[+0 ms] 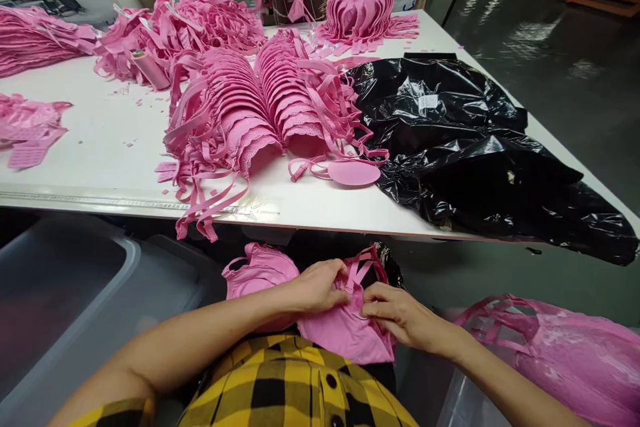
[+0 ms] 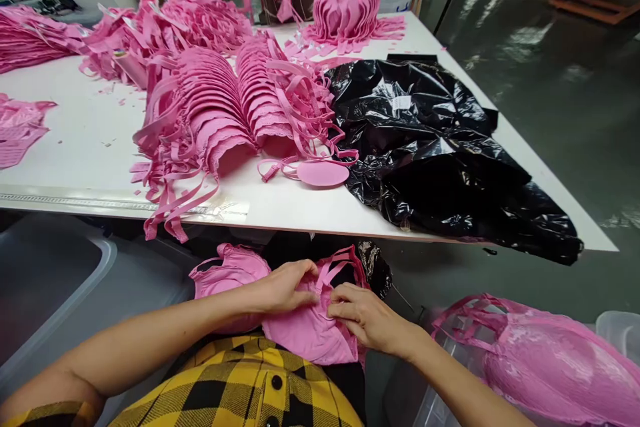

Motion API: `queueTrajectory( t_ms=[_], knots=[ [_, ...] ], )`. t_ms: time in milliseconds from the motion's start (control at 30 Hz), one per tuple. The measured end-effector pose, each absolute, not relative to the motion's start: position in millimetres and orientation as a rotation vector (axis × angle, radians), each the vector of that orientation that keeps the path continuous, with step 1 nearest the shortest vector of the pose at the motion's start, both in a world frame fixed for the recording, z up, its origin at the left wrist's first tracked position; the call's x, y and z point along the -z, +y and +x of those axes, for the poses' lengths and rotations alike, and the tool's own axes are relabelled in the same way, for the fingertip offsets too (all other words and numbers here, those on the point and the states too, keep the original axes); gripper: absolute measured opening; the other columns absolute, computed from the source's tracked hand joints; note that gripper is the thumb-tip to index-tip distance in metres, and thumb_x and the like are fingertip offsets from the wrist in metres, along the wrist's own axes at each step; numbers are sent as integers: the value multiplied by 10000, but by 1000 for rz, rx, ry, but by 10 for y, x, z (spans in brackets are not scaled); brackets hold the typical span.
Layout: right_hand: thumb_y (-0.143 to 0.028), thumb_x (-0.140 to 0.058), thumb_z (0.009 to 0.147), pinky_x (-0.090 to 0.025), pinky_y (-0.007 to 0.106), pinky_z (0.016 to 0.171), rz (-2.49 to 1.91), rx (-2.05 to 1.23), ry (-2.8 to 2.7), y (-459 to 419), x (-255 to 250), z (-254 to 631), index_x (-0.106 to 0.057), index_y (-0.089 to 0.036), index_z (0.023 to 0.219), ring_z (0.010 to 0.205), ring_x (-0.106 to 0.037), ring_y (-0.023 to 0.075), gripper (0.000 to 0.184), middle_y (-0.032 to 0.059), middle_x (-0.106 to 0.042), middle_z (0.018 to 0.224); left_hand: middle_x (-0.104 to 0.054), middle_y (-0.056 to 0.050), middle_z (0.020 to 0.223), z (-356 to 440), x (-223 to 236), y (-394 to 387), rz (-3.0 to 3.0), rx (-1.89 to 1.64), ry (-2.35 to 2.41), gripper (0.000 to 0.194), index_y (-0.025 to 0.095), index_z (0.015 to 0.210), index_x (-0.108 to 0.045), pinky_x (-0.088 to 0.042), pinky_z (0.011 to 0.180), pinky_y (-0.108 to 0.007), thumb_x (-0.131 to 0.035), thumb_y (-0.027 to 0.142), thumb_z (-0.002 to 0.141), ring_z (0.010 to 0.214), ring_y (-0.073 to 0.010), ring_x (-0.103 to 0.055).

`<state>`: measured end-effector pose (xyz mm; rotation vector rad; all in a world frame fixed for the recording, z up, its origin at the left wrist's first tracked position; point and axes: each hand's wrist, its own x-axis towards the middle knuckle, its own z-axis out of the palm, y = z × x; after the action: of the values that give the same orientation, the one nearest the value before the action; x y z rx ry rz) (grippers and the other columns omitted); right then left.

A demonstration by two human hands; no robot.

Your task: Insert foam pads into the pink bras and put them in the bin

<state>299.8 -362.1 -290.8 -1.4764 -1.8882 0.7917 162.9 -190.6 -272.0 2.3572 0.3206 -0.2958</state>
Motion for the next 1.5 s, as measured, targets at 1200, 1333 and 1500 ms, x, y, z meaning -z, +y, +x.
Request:
queueTrajectory(
  t_ms=[1200, 1333, 1500],
  knots=[
    [-105, -409, 899, -519, 272, 698, -1490, -323, -1747, -3637, 3163, 2761, -592, -190, 996, 810, -595, 165, 223, 79, -632, 883, -303, 66, 486, 1839, 2947, -2148, 1948, 160, 535, 349, 141, 488, -429, -226, 467, -210, -515, 249, 808, 494, -73, -297],
    [-131, -471, 890, -530, 279, 738, -1542, -285, -1612, -3658, 3285, 2771, -589, -199, 1054, 840, -613, 169, 213, 74, -652, 916, -526, 9, 658, 1759, 2802, -2078, 2314, 32, 440, 241, 135, 681, -589, -346, 586, -230, -483, 264, 855, 629, -116, -455],
    [-131, -479, 887, -533, 291, 741, -1507, -353, -1630, -3659, 3226, 2848, -587, -212, 1042, 824, -618, 171, 206, 60, -665, 890, -588, -32, 853, 1651, 2730, -1978, 2779, -5, -147, 178, 170, 778, -631, -394, 714, -260, -477, 194, 864, 790, -158, -513]
  ],
)
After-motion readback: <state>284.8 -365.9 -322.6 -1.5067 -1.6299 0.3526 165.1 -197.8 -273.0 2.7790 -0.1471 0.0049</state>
